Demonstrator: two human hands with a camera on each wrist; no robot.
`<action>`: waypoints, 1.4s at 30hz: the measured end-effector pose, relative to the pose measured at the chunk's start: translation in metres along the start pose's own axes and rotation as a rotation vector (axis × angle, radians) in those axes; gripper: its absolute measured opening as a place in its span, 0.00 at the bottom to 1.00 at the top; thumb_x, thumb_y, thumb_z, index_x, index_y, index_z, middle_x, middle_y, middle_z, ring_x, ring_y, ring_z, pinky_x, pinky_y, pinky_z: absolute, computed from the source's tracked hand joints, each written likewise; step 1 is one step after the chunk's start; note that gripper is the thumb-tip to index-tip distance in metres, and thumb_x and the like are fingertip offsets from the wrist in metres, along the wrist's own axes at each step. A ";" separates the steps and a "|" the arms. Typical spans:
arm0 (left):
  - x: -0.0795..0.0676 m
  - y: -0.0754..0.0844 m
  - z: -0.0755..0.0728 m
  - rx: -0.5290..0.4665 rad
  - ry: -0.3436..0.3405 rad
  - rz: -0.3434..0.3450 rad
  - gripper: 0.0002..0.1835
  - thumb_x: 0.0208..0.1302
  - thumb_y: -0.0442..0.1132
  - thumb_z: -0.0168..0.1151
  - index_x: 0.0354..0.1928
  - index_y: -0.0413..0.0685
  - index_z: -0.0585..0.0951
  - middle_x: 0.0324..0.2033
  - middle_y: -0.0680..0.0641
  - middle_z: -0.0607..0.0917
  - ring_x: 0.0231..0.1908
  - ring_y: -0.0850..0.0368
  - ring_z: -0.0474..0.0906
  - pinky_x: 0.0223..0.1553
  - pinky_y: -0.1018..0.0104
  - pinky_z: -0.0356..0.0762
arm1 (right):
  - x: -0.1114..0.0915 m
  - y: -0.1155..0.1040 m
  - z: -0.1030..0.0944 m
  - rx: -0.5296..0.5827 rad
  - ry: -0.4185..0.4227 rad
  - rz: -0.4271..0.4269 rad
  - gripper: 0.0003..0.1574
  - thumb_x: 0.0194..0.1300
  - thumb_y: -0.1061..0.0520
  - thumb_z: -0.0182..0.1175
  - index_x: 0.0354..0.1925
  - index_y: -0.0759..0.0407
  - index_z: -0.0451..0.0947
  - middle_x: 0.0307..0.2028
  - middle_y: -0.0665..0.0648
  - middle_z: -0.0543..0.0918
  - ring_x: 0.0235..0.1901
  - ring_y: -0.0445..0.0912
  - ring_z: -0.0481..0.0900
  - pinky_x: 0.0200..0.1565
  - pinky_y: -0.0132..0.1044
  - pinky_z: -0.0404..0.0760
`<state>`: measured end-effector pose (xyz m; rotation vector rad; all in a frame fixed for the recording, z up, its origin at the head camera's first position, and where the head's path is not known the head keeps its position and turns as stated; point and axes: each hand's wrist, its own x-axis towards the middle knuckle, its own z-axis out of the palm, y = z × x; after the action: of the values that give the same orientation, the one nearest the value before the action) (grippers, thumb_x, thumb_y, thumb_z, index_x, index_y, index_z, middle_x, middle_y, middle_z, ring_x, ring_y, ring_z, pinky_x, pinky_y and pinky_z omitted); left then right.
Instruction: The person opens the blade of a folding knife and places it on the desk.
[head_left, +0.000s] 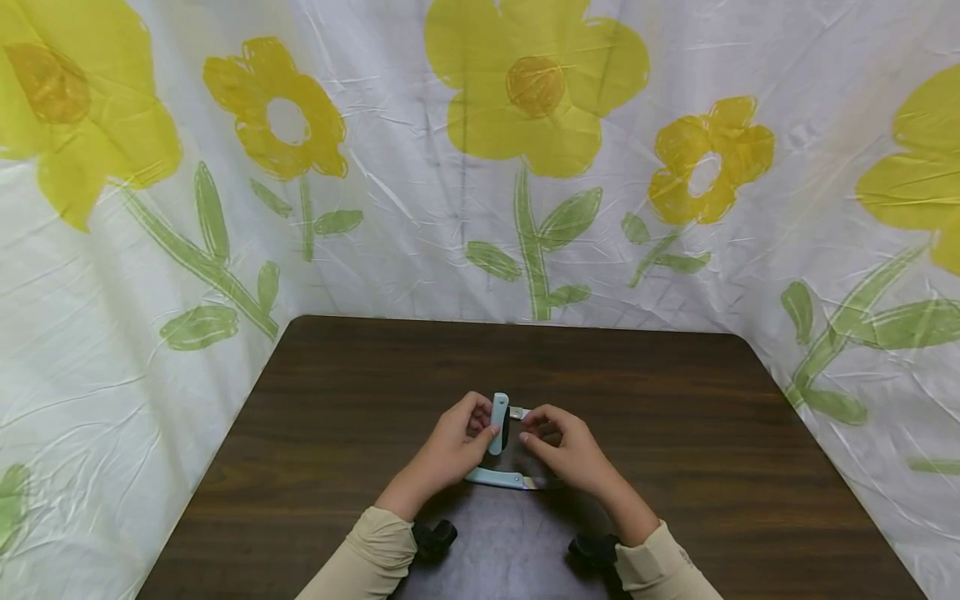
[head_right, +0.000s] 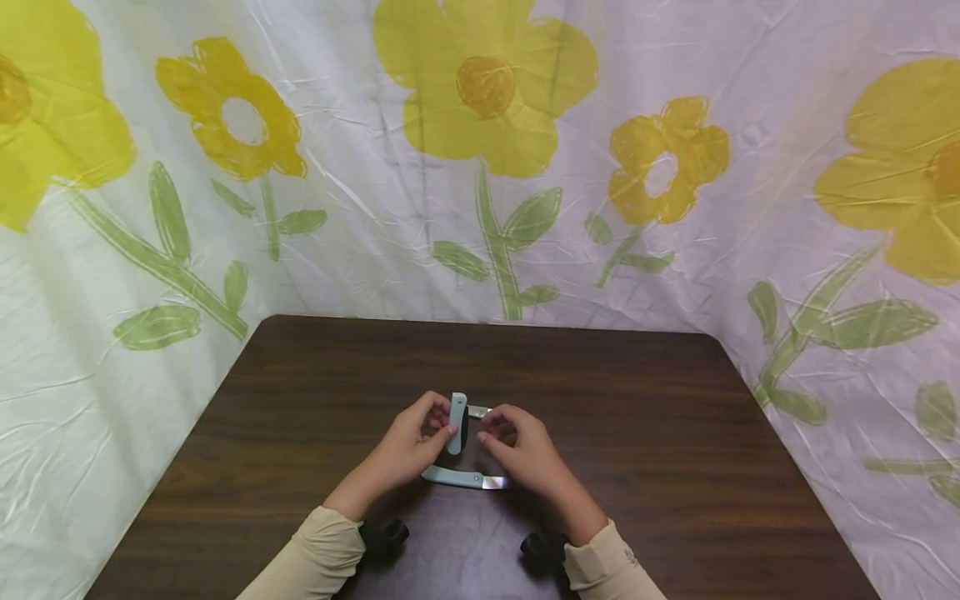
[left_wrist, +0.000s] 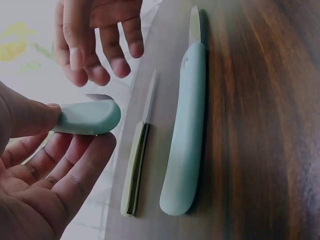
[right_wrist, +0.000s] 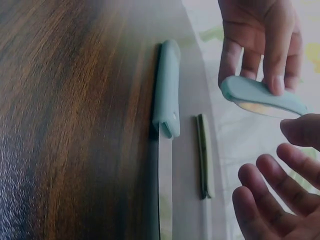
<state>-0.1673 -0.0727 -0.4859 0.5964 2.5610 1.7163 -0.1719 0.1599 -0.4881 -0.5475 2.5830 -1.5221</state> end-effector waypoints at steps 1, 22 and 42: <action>0.000 0.001 0.000 -0.001 -0.001 0.000 0.09 0.74 0.30 0.64 0.52 0.43 0.77 0.43 0.44 0.83 0.43 0.54 0.81 0.42 0.64 0.84 | 0.000 0.000 0.000 0.002 0.001 -0.003 0.14 0.74 0.58 0.67 0.54 0.63 0.82 0.51 0.63 0.87 0.47 0.49 0.88 0.50 0.40 0.87; 0.000 0.004 0.009 -0.045 -0.012 -0.013 0.10 0.75 0.32 0.64 0.54 0.44 0.77 0.45 0.42 0.83 0.46 0.52 0.82 0.45 0.61 0.85 | 0.002 -0.002 0.007 0.114 0.060 -0.072 0.08 0.73 0.60 0.68 0.49 0.58 0.84 0.47 0.60 0.88 0.44 0.47 0.87 0.47 0.36 0.87; -0.001 0.005 0.012 -0.106 0.000 0.002 0.10 0.76 0.33 0.64 0.54 0.43 0.77 0.47 0.41 0.84 0.47 0.51 0.83 0.46 0.60 0.87 | 0.003 0.000 0.013 0.246 0.088 -0.082 0.08 0.71 0.65 0.68 0.47 0.67 0.83 0.40 0.64 0.86 0.38 0.40 0.85 0.42 0.33 0.86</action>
<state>-0.1621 -0.0611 -0.4866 0.5947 2.4505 1.8383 -0.1718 0.1478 -0.4941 -0.5758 2.4089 -1.8967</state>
